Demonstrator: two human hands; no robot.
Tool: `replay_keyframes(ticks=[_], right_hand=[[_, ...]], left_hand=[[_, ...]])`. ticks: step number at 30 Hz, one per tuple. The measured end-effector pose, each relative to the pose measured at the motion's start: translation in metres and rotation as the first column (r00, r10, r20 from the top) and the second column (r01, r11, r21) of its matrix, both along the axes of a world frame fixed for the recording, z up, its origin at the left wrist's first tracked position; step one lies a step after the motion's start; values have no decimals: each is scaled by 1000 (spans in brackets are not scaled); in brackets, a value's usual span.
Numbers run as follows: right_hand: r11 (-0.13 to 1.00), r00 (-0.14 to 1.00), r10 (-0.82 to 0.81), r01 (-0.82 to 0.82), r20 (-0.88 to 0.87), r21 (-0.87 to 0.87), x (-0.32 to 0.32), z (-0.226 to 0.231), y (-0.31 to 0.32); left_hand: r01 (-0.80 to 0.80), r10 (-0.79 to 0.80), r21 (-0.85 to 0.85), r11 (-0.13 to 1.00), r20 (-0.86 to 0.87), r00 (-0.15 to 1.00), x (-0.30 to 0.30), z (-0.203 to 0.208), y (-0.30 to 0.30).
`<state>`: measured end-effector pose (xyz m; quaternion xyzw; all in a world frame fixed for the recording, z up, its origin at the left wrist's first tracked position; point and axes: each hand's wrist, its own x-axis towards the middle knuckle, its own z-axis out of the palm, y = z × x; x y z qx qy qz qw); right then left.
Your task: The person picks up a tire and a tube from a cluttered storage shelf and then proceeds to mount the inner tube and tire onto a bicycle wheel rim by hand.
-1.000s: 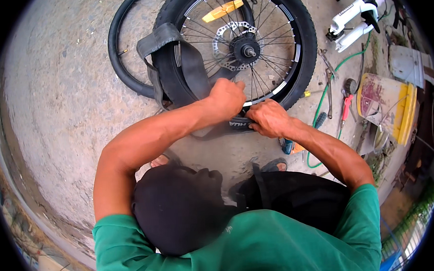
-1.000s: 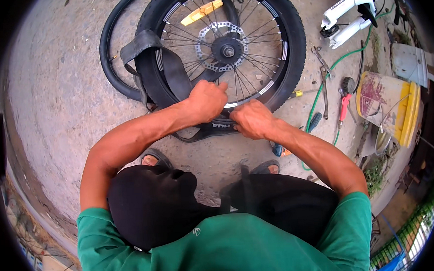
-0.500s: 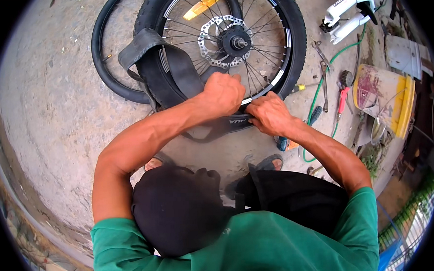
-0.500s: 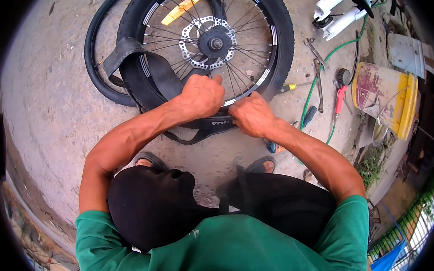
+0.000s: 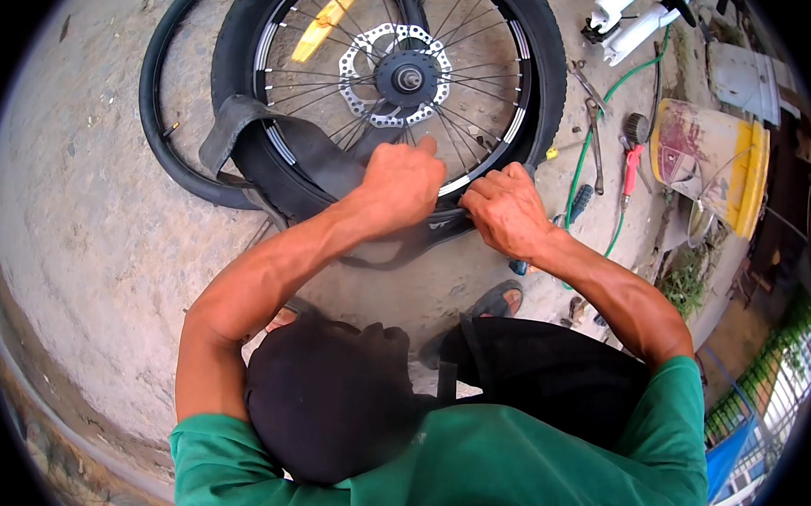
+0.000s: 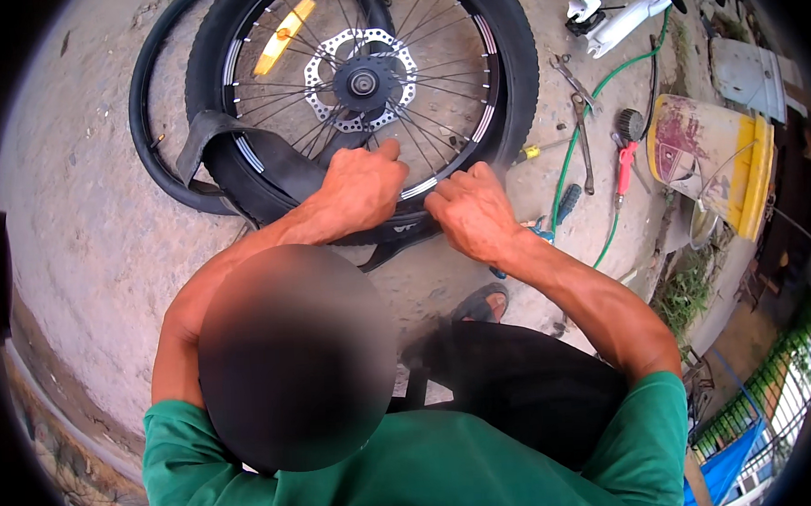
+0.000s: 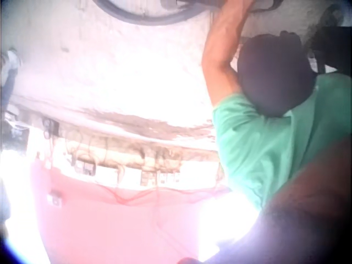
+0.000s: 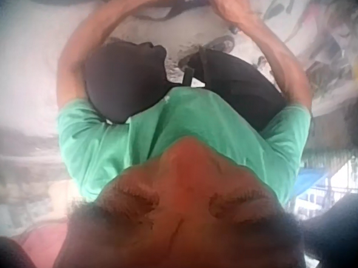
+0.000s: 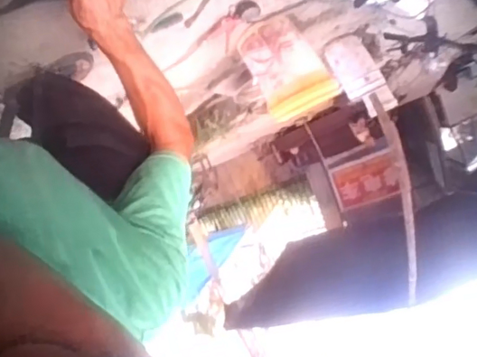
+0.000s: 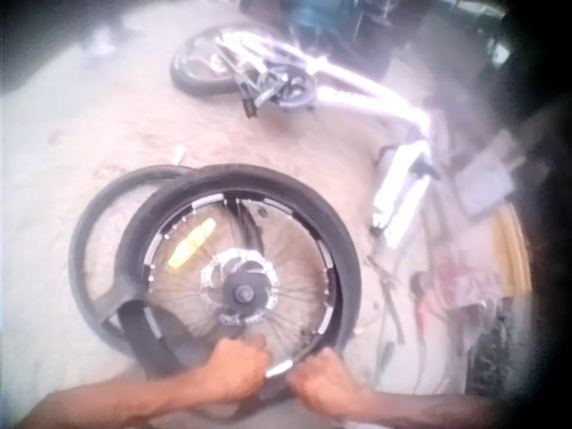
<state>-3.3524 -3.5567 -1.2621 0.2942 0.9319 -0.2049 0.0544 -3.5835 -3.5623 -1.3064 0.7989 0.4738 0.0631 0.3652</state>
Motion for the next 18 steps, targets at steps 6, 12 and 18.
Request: replay_keyframes(ticks=[6,12,18], right_hand=[[999,997,-27,28,77,-17,-6,7,4],[987,964,-160,158,-213,-25,-6,45,-12],[-122,228,-757,871,612,-476,-4,28,-43]], left_hand=[[-38,40,-31,999,47,998,8,-2,2],[-61,72,-85,995,132,989,4,-3,5],[-49,63,-84,995,174,983,3,-6,7]])
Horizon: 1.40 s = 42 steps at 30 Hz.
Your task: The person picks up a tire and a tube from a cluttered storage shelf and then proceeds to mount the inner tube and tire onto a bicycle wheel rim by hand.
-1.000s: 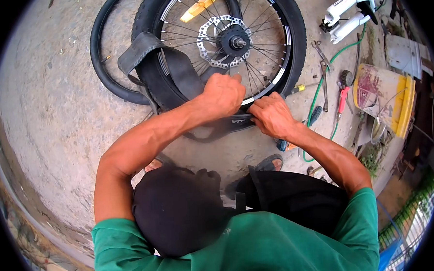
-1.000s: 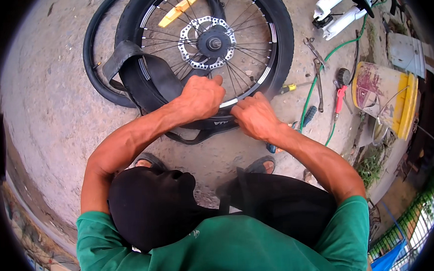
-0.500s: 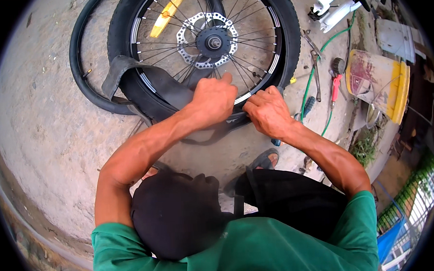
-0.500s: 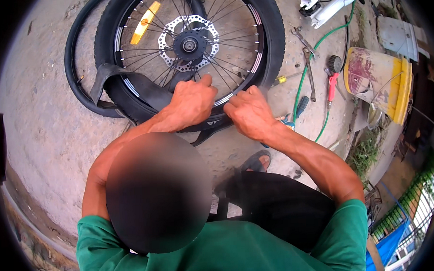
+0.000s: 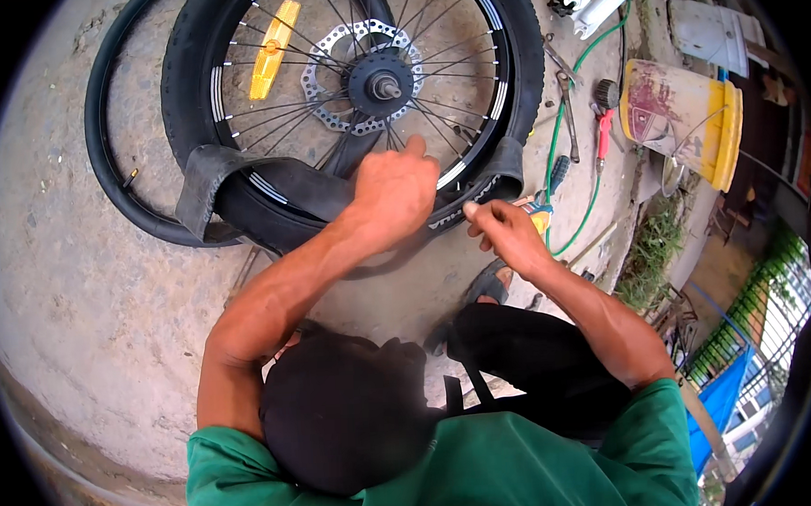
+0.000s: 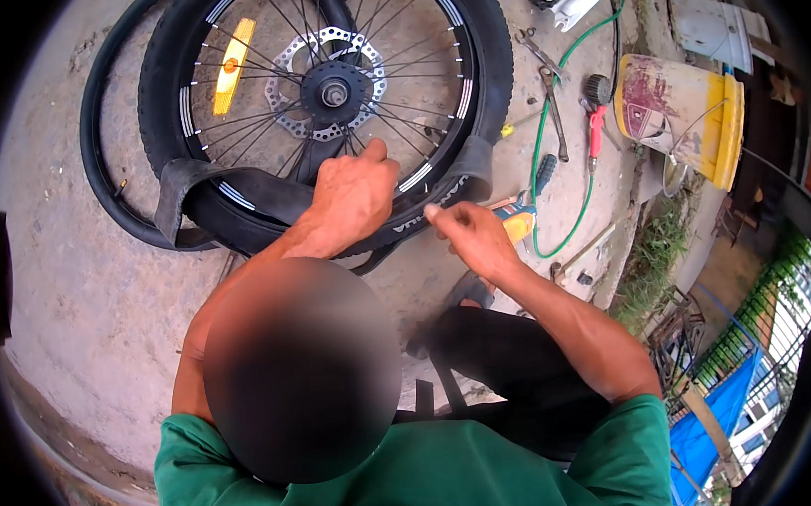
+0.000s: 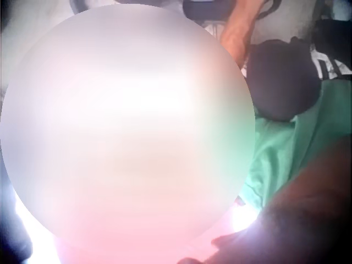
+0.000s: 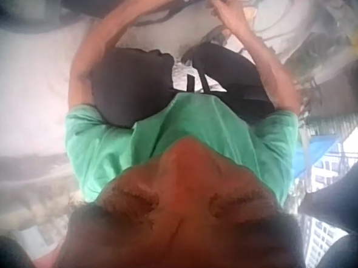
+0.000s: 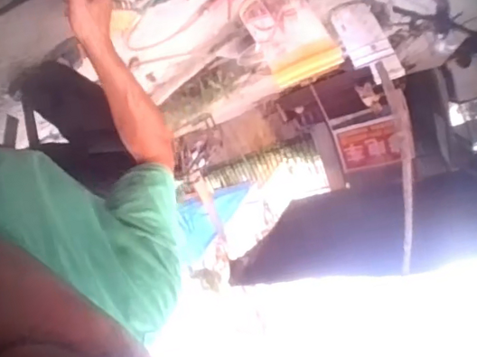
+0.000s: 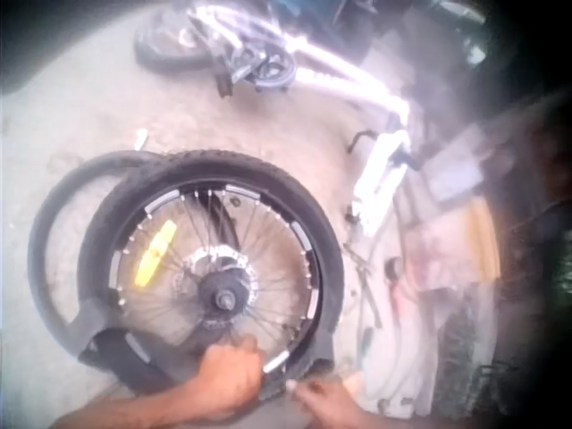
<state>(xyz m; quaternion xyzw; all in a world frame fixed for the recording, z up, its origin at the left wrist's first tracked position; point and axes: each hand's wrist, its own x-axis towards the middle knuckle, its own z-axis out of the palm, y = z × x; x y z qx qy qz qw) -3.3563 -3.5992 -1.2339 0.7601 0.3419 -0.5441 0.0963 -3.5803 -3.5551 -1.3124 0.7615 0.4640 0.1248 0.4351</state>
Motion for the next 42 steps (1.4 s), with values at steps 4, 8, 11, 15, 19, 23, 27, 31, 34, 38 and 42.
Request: replay_keyframes(ticks=[4,8,11,15,19,23,27,31,34,38,42], right_hand=[[961,964,-241,253,114,-110,-30,-13,18],[989,974,57,-25,221,-143,-26,-34,26],[964,971,116,-59,210,-258,-29,-42,27],[980,969,-105,139,224,-144,-40,-42,14],[982,953,-188,185,237,33,-42,-46,-3],[959,935,-270,239,229,152,-50,-40,-12],[931,929,-311,255,199,261,-56,-33,-10],[917,925,-341,288,169,276,-54,-44,-2],[904,906,-389,342,167,255,-53,-46,-6],[910,914,-331,243,236,337,-49,-60,-19],[902,893,-364,266,266,340,-52,-71,-20]], left_hand=[[-6,6,9,1000,28,1000,2,-8,-4],[1,-2,17,1000,44,999,3,-11,-2],[-15,13,27,1000,68,998,-1,-13,-3],[-3,1,41,999,58,998,-4,-16,-3],[19,-21,83,996,28,999,-2,-21,-6],[46,-51,94,994,57,997,-6,-22,-6],[120,-120,34,992,2,993,-11,-10,1],[38,-42,85,996,53,998,-13,-15,1],[53,-57,65,997,63,996,-17,-14,3],[32,-37,61,998,85,996,-20,-12,4],[46,-52,71,996,95,994,-20,-17,4]])
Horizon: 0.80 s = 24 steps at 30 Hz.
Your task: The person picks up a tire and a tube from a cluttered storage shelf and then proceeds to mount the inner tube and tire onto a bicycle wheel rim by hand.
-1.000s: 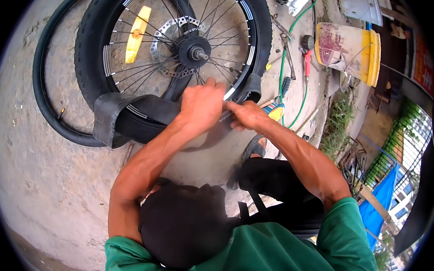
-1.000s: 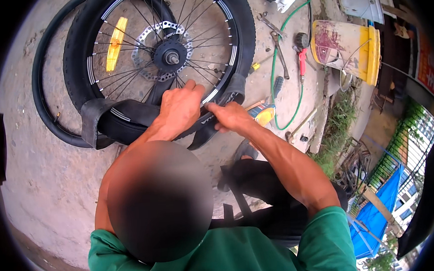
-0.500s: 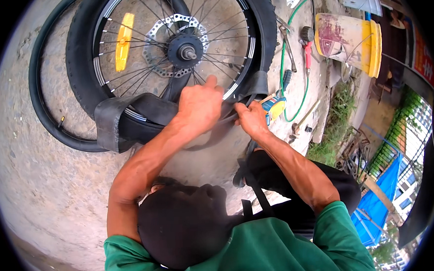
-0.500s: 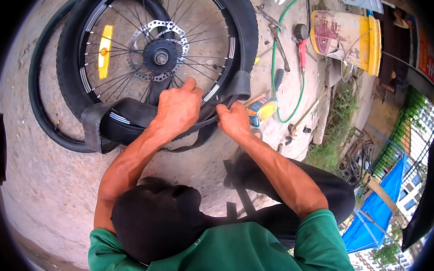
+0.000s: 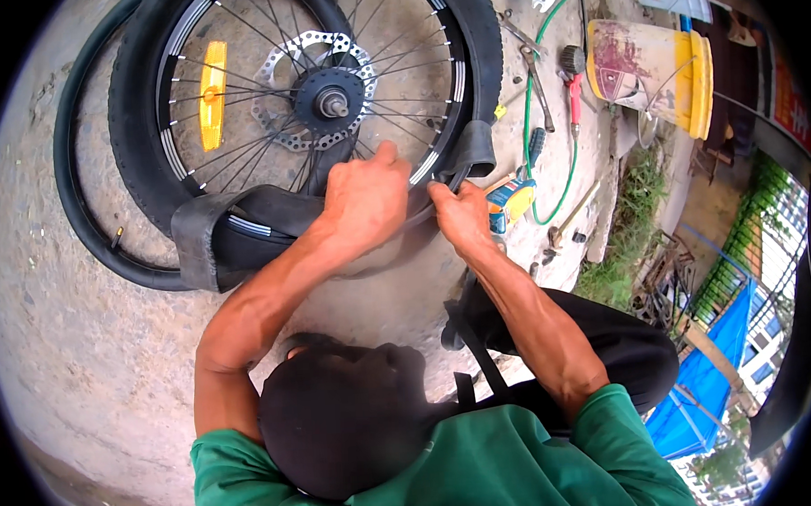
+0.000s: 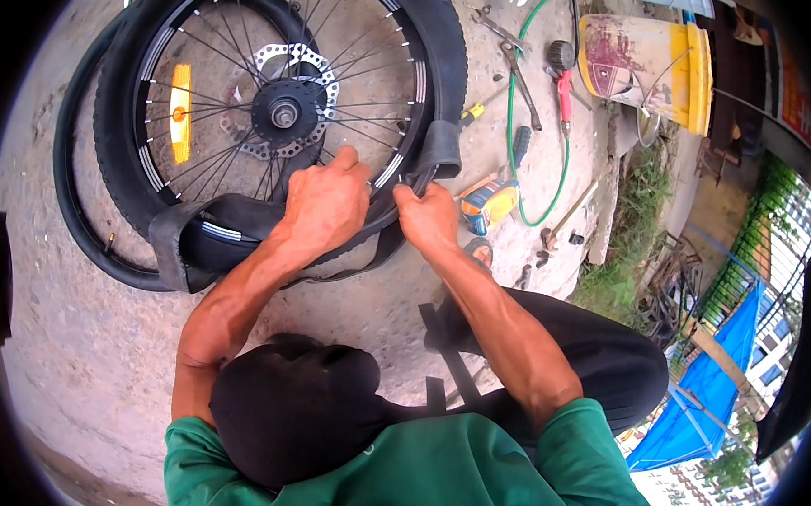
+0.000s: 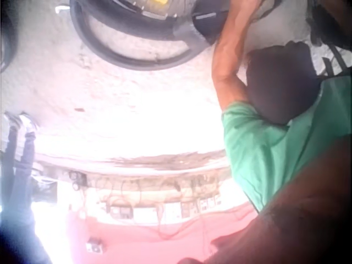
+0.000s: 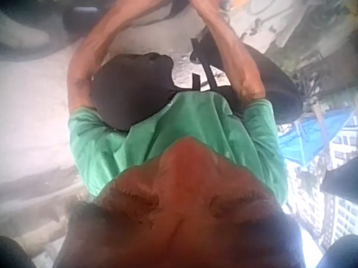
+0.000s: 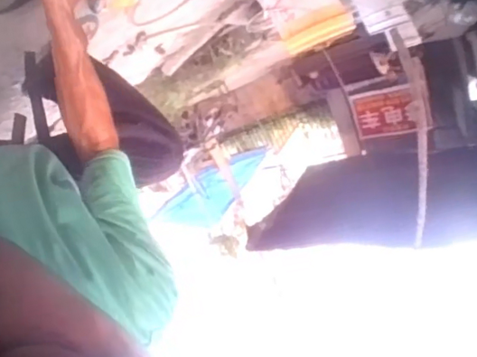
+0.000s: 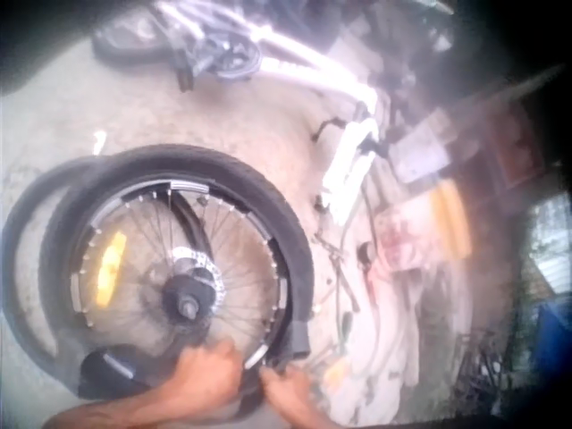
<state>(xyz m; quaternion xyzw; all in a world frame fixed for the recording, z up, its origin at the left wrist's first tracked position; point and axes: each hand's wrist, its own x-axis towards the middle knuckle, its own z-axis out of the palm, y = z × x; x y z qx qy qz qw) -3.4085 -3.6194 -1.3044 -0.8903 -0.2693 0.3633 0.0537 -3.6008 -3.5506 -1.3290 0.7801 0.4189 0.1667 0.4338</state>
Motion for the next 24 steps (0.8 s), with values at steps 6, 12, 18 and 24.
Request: replay_keyframes(ticks=[6,12,18,24], right_hand=[[996,989,81,-84,122,26,-4,-1,-1],[995,996,52,-58,73,84,-26,26,4],[986,989,128,-134,69,103,-33,48,9],[981,983,166,-172,75,84,-31,58,7]], left_hand=[[-7,6,11,1000,14,1000,0,-4,-4],[-6,6,22,1000,18,1000,-3,-1,-6],[8,-8,66,998,-3,1000,-4,3,-14],[126,-97,134,983,-208,973,-8,29,-12]])
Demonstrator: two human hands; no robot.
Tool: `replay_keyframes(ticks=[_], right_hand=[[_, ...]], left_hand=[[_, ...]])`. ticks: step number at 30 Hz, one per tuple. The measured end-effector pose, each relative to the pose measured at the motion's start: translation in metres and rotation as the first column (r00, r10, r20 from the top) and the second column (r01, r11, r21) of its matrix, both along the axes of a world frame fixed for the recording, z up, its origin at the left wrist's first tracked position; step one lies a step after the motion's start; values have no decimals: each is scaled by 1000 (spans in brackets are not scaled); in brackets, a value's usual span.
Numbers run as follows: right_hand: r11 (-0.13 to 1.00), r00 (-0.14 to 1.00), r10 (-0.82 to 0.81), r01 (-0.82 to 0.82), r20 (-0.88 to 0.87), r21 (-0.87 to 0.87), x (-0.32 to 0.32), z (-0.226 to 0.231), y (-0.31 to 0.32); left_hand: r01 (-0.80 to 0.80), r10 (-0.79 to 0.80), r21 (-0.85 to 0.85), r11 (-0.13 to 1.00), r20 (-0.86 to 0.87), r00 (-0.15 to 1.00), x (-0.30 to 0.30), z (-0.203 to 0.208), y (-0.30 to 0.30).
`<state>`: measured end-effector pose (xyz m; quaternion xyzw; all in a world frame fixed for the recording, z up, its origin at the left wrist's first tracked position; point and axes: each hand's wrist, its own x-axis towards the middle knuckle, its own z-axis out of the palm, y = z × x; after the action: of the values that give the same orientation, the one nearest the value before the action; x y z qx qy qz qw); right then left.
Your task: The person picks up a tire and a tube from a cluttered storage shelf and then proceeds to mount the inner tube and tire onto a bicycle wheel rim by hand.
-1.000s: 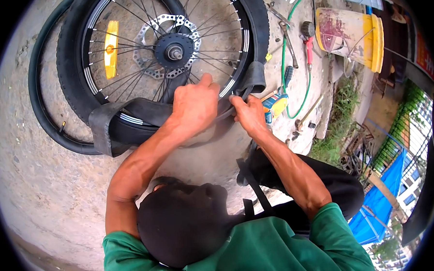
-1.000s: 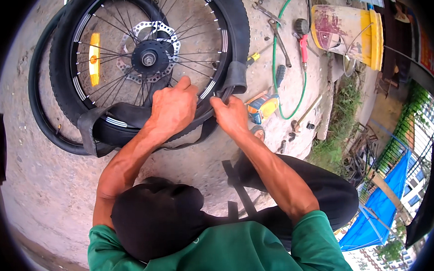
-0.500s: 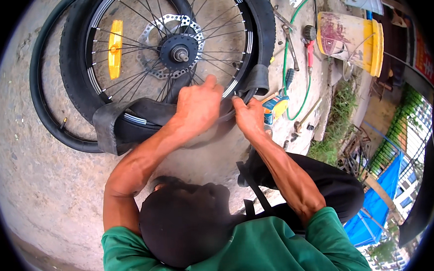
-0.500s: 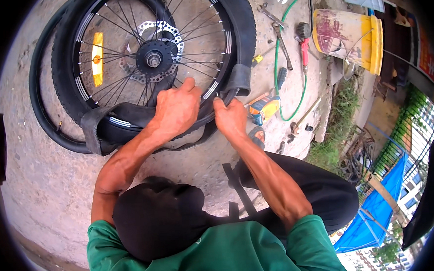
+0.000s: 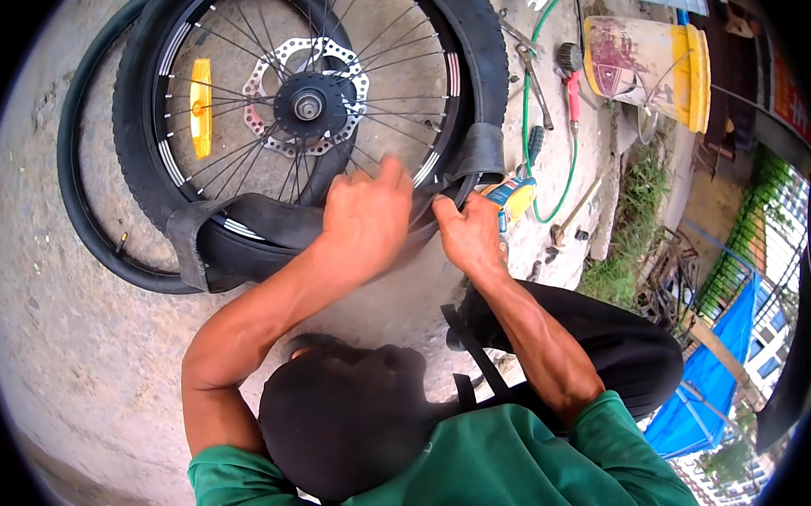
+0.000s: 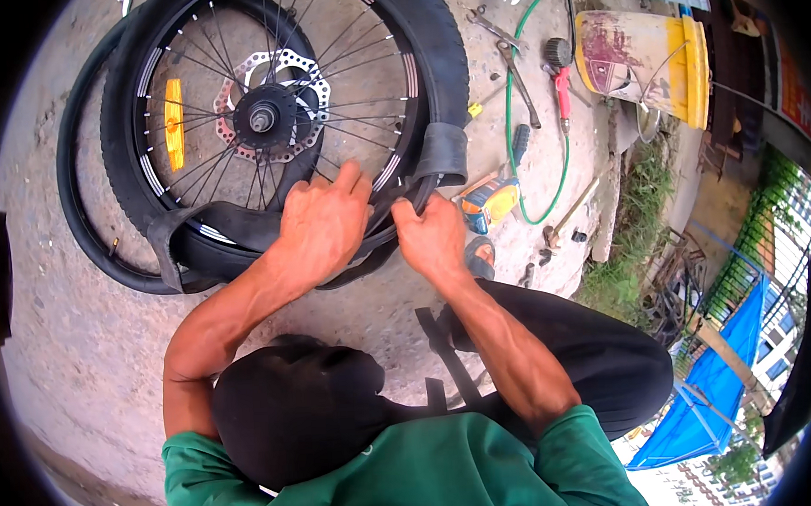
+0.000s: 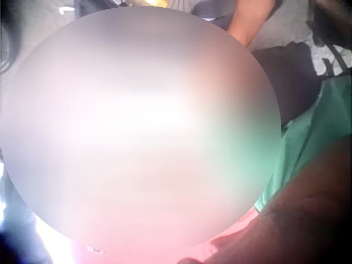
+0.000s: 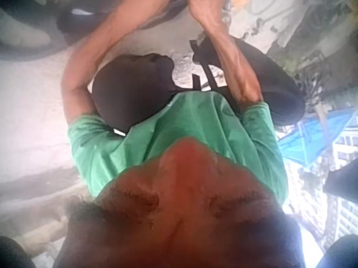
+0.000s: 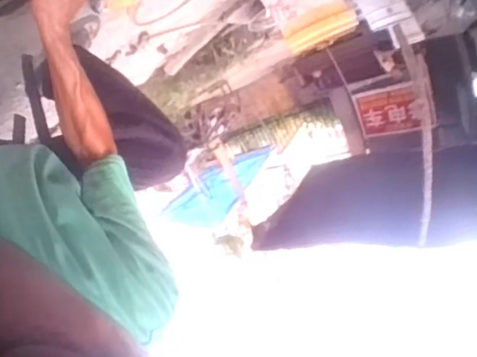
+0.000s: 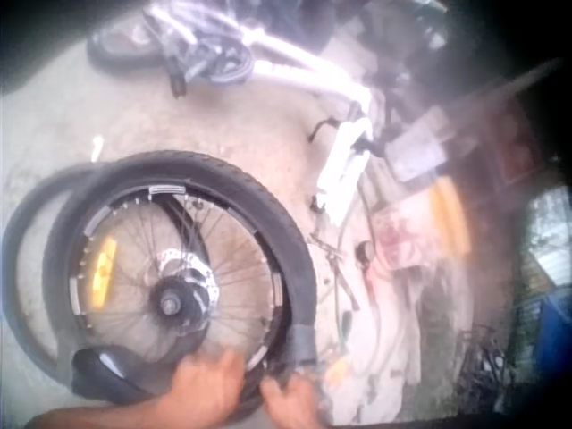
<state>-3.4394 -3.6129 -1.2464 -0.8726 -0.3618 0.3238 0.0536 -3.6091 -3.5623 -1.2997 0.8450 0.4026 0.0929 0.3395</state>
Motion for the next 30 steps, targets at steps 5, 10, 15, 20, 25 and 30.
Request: replay_keyframes(ticks=[5,10,15,20,25,30], right_hand=[[1000,999,30,-29,43,-11,-4,10,3],[998,999,37,-37,-23,-42,-7,21,5],[994,995,96,-95,21,-47,-6,25,2],[989,991,133,-132,25,-63,-4,24,-2],[975,985,170,-171,-25,-140,-6,27,-4],[972,993,76,-95,-95,-216,4,24,8]], left_hand=[[-52,67,-70,996,218,974,-14,29,15],[-103,81,59,993,301,950,3,-4,18],[28,-18,-66,997,142,990,21,-10,19],[-28,8,77,997,254,967,22,-22,15],[-55,32,100,994,223,974,22,-25,14],[-59,33,126,990,201,979,25,-24,14]])
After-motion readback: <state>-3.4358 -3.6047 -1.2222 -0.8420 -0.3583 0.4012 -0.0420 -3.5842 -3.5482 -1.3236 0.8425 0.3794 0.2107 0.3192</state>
